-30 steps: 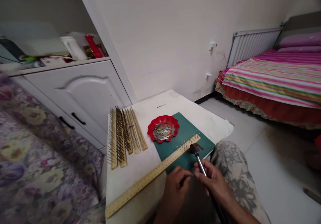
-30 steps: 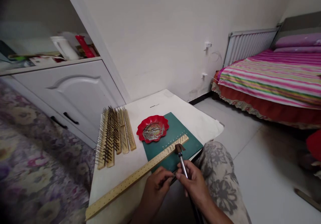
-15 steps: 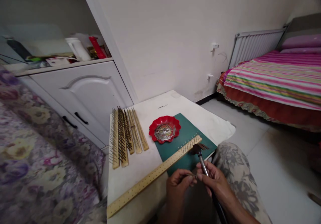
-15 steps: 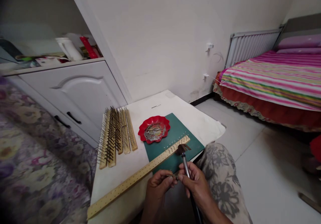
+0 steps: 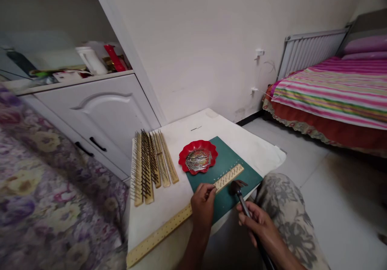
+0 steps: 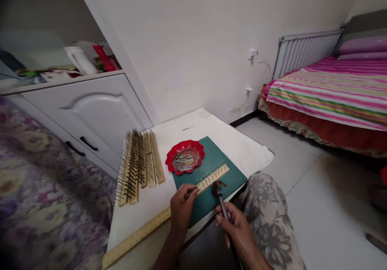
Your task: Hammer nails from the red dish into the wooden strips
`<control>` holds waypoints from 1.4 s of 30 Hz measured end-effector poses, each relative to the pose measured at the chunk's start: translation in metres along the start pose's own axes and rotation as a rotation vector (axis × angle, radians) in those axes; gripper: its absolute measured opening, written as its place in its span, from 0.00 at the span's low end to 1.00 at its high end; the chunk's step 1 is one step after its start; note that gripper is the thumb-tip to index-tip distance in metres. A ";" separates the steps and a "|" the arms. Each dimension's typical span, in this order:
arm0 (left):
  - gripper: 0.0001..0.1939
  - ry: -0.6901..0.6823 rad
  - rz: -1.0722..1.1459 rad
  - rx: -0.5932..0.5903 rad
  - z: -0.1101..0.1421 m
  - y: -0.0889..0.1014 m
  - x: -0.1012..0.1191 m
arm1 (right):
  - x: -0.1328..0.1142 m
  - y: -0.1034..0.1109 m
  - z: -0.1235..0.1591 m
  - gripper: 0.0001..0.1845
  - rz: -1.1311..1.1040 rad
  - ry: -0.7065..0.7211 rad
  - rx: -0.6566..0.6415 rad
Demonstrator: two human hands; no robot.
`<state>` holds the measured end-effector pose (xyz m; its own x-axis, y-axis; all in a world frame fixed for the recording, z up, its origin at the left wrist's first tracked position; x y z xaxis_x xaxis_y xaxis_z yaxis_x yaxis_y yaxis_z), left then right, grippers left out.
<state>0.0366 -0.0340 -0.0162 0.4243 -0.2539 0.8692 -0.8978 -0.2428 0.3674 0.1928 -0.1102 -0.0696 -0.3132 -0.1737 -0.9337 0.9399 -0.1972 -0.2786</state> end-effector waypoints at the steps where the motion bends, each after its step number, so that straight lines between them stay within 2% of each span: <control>1: 0.08 -0.007 -0.017 0.002 -0.001 -0.001 0.000 | 0.001 0.000 0.000 0.21 0.001 -0.003 -0.001; 12: 0.08 -0.082 -0.197 -0.017 -0.003 -0.008 0.004 | 0.005 0.002 -0.001 0.22 0.000 -0.037 -0.018; 19: 0.09 -0.077 -0.249 -0.039 -0.004 -0.010 0.005 | -0.008 0.000 0.004 0.23 0.031 -0.034 -0.047; 23: 0.09 -0.061 -0.242 -0.027 -0.004 -0.010 0.006 | -0.023 -0.010 0.006 0.22 0.061 -0.022 -0.128; 31: 0.08 -0.044 -0.298 -0.028 -0.002 -0.011 0.000 | -0.048 -0.045 -0.002 0.18 0.163 0.051 -0.248; 42: 0.08 -0.028 -0.354 -0.043 -0.003 -0.013 -0.006 | -0.053 -0.048 -0.006 0.12 0.292 0.097 -0.269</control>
<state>0.0458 -0.0268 -0.0251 0.7125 -0.1865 0.6764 -0.6985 -0.2810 0.6582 0.1648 -0.0854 -0.0079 -0.0255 -0.0907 -0.9955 0.9934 0.1088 -0.0353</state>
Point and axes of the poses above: each hand's wrist, its own z-axis away from the middle knuckle, its own y-axis out of the back of the hand, x = y × z, the point moved 8 cm from there along -z, towards the middle knuckle, and after that the axes turned 8 degrees about x, right-handed, at the moved point
